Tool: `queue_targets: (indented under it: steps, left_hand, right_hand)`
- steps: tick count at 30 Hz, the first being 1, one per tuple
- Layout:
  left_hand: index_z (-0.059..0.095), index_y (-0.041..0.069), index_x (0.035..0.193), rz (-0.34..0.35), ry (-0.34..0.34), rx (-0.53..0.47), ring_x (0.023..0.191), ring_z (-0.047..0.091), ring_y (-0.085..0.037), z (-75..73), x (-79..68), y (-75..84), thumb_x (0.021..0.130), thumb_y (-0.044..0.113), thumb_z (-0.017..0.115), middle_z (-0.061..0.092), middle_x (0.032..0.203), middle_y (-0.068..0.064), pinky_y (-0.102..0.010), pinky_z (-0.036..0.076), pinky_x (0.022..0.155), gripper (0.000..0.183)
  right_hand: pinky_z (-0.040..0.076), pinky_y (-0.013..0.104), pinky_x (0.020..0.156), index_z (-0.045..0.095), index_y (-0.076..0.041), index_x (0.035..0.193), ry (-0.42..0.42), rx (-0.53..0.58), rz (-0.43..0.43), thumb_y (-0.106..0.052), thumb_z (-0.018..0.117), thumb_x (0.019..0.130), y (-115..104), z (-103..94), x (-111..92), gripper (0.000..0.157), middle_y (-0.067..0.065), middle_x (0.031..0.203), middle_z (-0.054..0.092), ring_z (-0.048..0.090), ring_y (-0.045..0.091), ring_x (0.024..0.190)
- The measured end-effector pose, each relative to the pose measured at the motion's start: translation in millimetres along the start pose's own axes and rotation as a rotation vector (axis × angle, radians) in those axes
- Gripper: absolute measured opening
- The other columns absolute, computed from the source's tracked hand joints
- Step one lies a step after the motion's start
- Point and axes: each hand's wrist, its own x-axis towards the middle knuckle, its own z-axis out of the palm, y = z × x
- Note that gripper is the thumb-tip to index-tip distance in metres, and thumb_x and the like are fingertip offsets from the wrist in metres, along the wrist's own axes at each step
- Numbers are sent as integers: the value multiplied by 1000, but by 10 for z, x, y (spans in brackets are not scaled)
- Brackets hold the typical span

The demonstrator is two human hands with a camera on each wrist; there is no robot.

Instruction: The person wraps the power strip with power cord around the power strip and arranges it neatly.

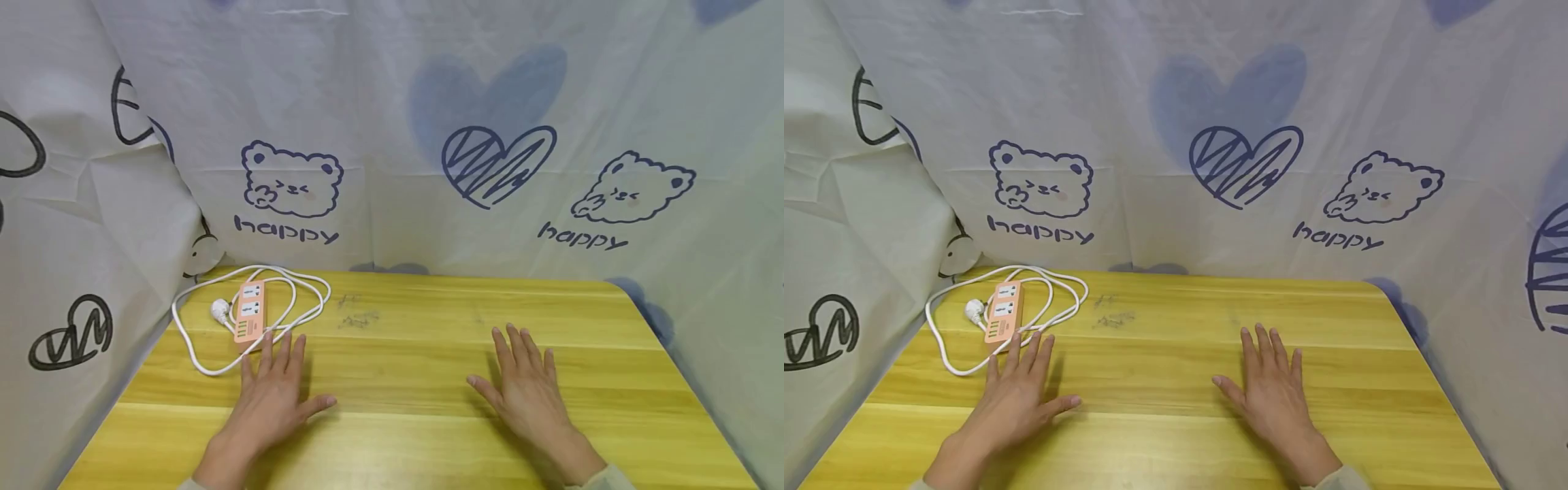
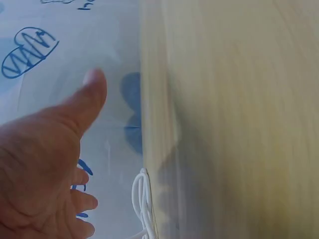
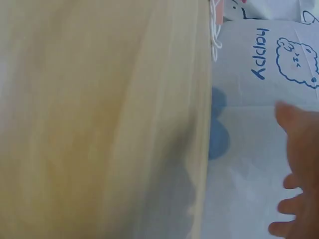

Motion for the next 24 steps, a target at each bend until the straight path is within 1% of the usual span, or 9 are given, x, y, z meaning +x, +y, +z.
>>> queue_targets:
  steps: [3,6,8,10,12,14,17,20,24]
  left_hand:
    - [31,-5,162,-20,41,-34,156,15,-57,-34,-6,7,93,57,75,29,166,-32,-80,14,117,102]
    - [39,-8,156,-24,104,-67,153,26,-56,-75,2,11,97,43,75,39,160,-34,-75,23,119,87]
    - [47,-9,151,-34,153,-113,148,37,-53,-92,13,7,98,35,76,49,153,-32,-69,31,119,74]
    - [57,-8,142,-56,204,-175,140,48,-50,-101,26,-7,98,28,75,59,143,-30,-65,39,115,60]
    - [65,-4,130,-89,255,-242,129,56,-46,-104,40,-36,98,24,74,67,132,-25,-61,46,108,44]
    - [69,-1,118,-123,310,-291,119,60,-43,-111,65,-76,98,20,73,70,120,-22,-59,49,100,29]
    - [69,3,106,-171,381,-337,109,61,-40,-143,125,-156,100,17,69,70,111,-18,-56,50,92,15]
    - [67,4,102,-218,445,-360,105,60,-39,-186,219,-238,102,17,64,69,109,-18,-55,49,88,14]
    - [68,4,102,-267,501,-332,102,57,-40,-224,372,-320,102,21,60,68,107,-19,-53,47,83,18]
  right_hand:
    - [39,71,110,48,3,151,146,102,-64,-41,76,97,-56,40,-11,75,29,152,49,47,50,139]
    - [56,58,95,61,5,133,272,200,-128,-22,80,94,-143,83,-17,52,24,131,64,62,43,120]
    - [61,47,84,68,1,119,318,251,-143,-14,80,93,-220,107,-9,32,16,115,70,68,32,106]
    - [62,37,72,70,-4,105,332,303,-134,-8,78,93,-307,135,7,15,9,102,71,69,22,93]
    - [58,28,66,70,-10,95,310,371,-86,-6,75,94,-405,165,38,7,0,92,68,65,12,82]
    - [53,23,63,68,-14,89,264,461,-29,-4,73,96,-505,195,86,13,-6,85,64,59,6,75]
    - [48,22,62,67,-16,87,183,610,45,-6,70,99,-682,239,186,16,-9,80,59,52,5,70]
    - [47,24,63,67,-17,88,114,732,53,-8,68,101,-882,300,300,15,-8,78,59,51,7,69]
    - [46,25,65,68,-17,91,22,818,49,-13,65,104,-1150,407,437,14,-8,79,60,52,8,68]
